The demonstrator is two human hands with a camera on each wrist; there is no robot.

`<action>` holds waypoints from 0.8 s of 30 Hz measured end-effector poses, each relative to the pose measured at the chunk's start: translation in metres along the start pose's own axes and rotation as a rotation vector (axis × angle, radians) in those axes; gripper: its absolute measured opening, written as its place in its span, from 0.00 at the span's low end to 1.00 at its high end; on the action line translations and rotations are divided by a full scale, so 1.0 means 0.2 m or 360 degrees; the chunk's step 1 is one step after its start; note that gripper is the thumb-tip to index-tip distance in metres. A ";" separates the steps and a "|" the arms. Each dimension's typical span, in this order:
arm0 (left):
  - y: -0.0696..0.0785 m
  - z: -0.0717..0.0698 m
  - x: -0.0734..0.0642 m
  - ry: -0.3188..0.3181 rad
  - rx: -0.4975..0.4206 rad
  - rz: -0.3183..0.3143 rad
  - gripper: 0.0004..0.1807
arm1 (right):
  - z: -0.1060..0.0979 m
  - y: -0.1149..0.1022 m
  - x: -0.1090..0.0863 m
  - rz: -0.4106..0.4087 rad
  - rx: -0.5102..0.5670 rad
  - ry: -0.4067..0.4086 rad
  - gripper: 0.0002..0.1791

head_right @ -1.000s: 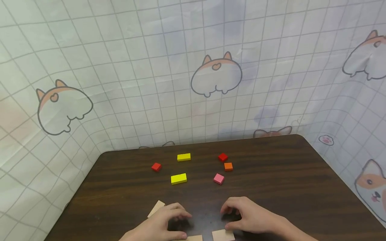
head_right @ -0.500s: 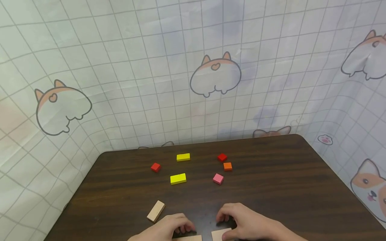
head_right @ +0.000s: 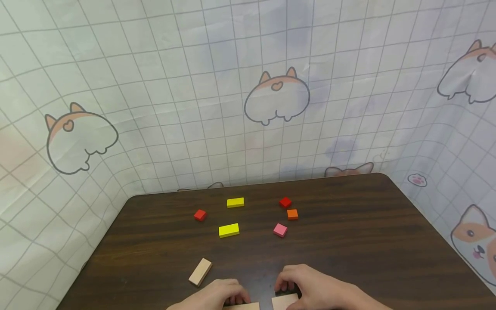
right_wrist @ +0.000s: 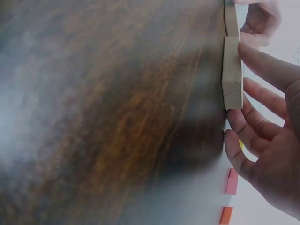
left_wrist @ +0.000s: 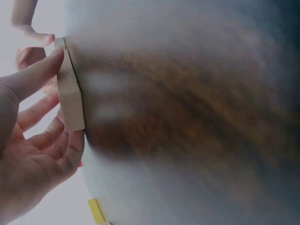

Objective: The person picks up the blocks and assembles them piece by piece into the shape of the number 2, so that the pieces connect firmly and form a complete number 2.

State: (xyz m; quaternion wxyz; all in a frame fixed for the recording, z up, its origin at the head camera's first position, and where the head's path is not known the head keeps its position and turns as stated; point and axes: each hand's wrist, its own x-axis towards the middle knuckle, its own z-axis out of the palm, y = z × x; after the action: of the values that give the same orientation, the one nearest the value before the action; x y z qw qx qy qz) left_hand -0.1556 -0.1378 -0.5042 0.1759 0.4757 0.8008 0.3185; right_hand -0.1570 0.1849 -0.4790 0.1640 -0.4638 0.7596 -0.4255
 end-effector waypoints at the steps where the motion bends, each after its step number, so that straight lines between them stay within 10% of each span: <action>1: 0.04 -0.02 0.00 -0.0018 -0.0015 -0.0026 0.12 | 0.00 0.00 0.00 0.0001 0.0003 -0.0012 0.16; 24: 0.17 -0.07 0.00 0.0051 0.0173 -0.0021 0.08 | 0.03 -0.02 0.02 -0.0057 -0.0141 -0.0061 0.16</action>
State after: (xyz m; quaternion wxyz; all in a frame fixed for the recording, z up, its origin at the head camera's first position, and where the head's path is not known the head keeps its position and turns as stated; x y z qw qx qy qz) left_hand -0.1415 -0.1298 -0.4713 0.1391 0.4741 0.8227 0.2810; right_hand -0.1539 0.1773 -0.4786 0.1501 -0.4921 0.7660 -0.3854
